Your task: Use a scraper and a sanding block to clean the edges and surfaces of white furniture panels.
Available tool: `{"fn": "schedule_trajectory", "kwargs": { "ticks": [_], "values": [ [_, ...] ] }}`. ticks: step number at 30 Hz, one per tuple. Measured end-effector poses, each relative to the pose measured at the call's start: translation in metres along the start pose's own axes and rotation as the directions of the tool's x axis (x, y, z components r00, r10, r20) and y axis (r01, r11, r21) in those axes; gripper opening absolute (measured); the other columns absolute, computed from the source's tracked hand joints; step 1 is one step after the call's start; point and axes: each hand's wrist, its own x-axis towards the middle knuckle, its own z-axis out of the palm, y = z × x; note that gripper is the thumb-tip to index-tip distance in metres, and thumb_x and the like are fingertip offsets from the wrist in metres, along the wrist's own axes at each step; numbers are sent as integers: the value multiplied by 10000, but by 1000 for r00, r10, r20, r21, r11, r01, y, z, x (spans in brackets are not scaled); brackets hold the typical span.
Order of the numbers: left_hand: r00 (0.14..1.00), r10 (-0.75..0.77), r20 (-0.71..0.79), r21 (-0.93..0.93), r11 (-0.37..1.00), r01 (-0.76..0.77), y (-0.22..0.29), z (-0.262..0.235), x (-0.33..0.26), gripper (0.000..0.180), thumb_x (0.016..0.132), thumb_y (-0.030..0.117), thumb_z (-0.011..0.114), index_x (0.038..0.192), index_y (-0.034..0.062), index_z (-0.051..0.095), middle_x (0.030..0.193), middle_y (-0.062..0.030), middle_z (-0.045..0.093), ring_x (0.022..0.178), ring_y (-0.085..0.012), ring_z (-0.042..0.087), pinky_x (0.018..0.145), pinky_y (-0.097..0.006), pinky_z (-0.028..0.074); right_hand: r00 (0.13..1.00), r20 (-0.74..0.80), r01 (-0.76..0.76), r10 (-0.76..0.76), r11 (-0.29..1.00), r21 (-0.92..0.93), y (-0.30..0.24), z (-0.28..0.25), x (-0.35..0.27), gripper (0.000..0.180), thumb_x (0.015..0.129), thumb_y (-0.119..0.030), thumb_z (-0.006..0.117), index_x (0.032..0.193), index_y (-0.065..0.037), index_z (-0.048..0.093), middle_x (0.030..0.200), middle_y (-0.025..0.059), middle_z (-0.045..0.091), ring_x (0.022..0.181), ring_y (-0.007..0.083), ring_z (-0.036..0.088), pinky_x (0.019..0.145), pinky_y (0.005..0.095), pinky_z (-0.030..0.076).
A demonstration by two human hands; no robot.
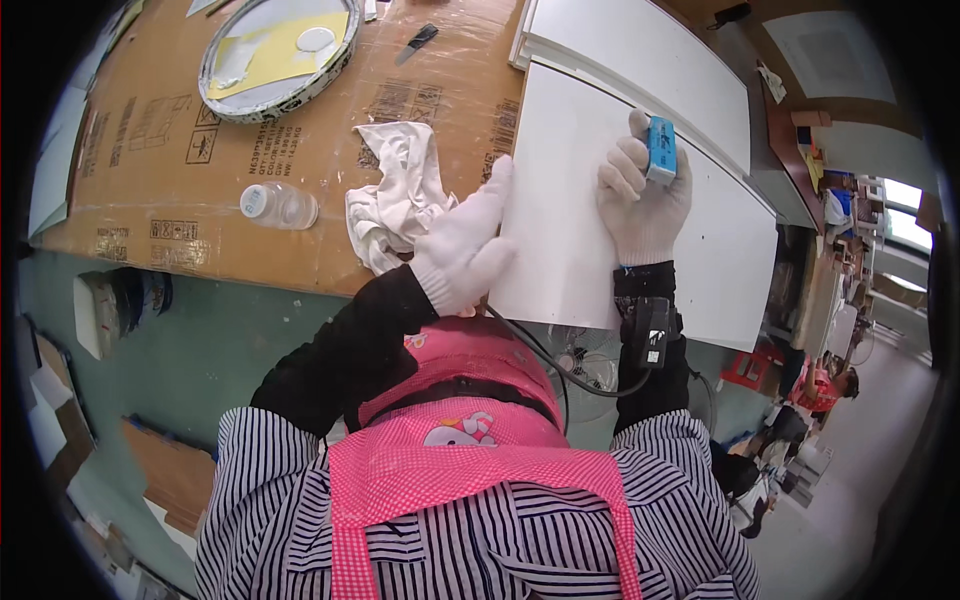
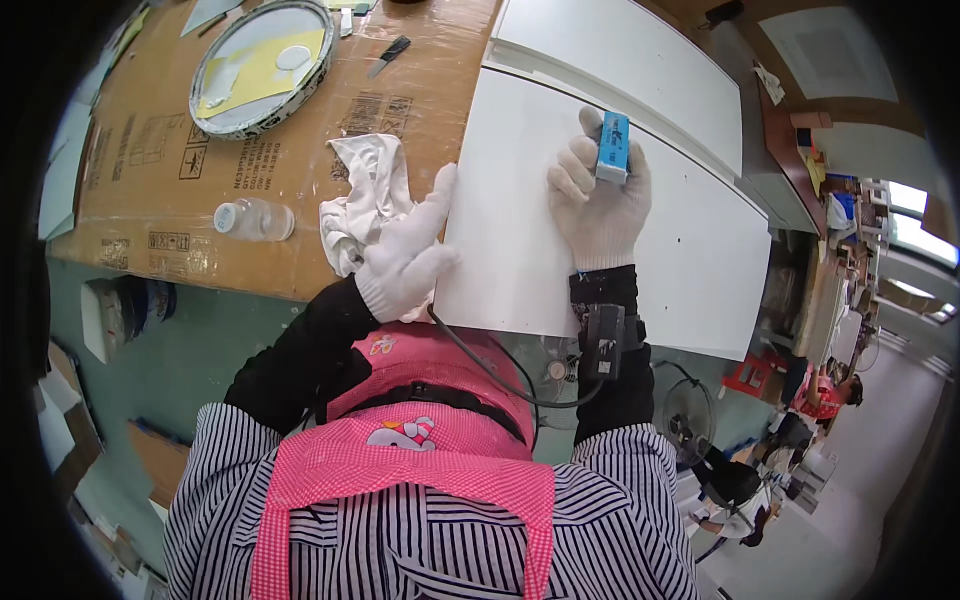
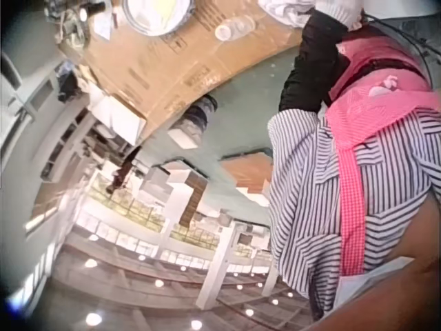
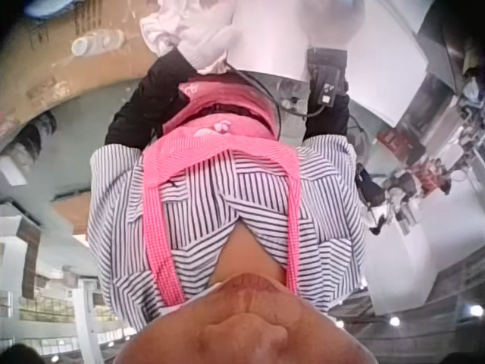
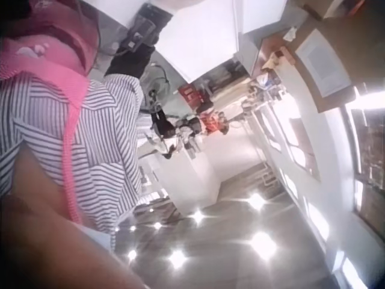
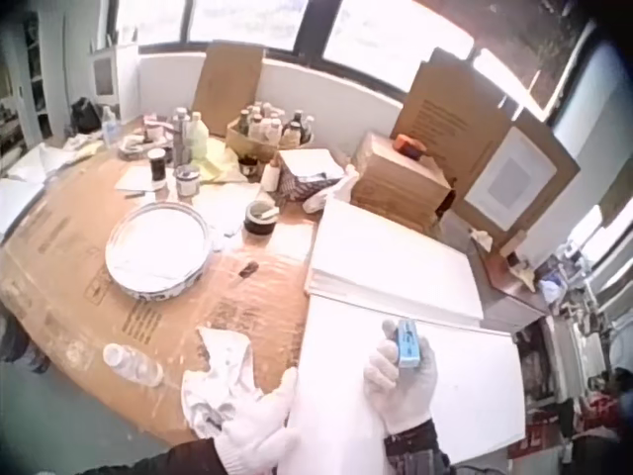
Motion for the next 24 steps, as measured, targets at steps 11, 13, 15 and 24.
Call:
{"fn": "schedule_trajectory", "kwargs": {
  "ticks": [11, 13, 15, 24],
  "values": [
    [755, -237, 612, -251, 847, 469, 15, -21, -102, 626, 1010, 241, 484, 1538, -51, 316, 1492, -222, 488, 1403, -318, 458, 1179, -384, 321, 947, -232, 204, -224, 973, -107, 22, 21, -12, 435, 1002, -330, 498, 1124, 79, 580, 1260, 322, 565, 1256, 446, 530, 1180, 556, 344],
    [894, -181, 409, -678, 595, 431, -3, -11, -98, 619, 985, 185, 530, 1514, -72, 340, 1549, -188, 417, 1381, -306, 462, 1170, -404, 344, 967, -242, 93, -85, 995, 20, 57, 39, -33, 427, 995, -325, 496, 1125, 71, 590, 1300, 336, 547, 1266, 454, 518, 1187, 562, 317],
    [869, -159, 469, -801, 339, 494, -1, -10, -88, 639, 972, 173, 536, 1528, -59, 321, 1543, -176, 420, 1380, -297, 462, 1169, -407, 350, 962, -242, -79, 125, 979, 189, 92, 53, -74, 412, 979, -311, 499, 1138, 56, 599, 1373, 359, 506, 1279, 474, 505, 1182, 585, 296],
    [790, -232, 567, -798, 81, 597, 32, -14, -67, 957, 679, 110, 581, 1555, -71, 242, 1567, -232, 372, 1424, -345, 410, 1202, -452, 317, 907, -352, 204, -231, 973, -112, 15, 53, -130, 499, 943, -327, 526, 1171, 112, 594, 1569, 344, 286, 1463, 450, 321, 1228, 551, 254]
  ]
}}
